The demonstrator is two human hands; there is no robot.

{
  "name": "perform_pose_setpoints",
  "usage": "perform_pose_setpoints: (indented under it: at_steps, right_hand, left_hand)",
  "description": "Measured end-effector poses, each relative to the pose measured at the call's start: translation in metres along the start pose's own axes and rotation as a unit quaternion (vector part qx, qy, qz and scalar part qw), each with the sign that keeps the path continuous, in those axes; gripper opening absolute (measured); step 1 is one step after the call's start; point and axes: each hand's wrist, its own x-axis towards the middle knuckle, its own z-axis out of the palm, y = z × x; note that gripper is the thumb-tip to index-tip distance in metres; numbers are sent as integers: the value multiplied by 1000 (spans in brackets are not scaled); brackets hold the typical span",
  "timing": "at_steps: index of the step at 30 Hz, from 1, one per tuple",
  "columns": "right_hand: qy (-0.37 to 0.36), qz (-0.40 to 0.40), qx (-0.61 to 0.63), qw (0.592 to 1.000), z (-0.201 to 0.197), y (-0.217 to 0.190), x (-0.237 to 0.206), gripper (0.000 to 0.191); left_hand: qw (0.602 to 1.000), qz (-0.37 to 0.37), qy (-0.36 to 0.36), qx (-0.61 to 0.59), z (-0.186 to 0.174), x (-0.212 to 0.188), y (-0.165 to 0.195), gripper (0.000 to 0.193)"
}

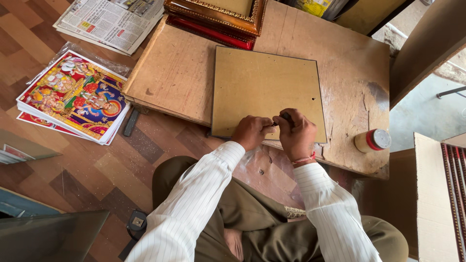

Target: The person sits on the floor at a low wooden bench and uses a small hand tool to bore holes through a square hardboard picture-frame backing, repositioning the board between holes and working around its edges.

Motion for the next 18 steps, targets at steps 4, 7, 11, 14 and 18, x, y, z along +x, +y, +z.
perform_pose_setpoints:
  at_steps: [4, 7, 11, 14, 18]
  right_hand:
    - [17, 30, -13, 999, 2, -11, -3, 22]
    - [5, -33, 23, 999, -4, -18, -5, 22]
    - [-25, -74, 92, 993, -8, -15, -4, 24]
    - [-10, -56, 46, 997, -2, -9, -8, 14]
    - [-3, 12, 40, 999, 4, -2, -9, 12]
  left_hand:
    - [999, 2, 9, 34, 0, 0, 3, 21]
    - [999, -12, -7, 41, -2, 1, 4, 20]
    - [997, -37, -46, 59, -4, 0, 3, 21]
    - [1000, -13, -7, 10, -3, -3, 3, 22]
    - [999, -45, -19, -12, -3, -4, 2, 19]
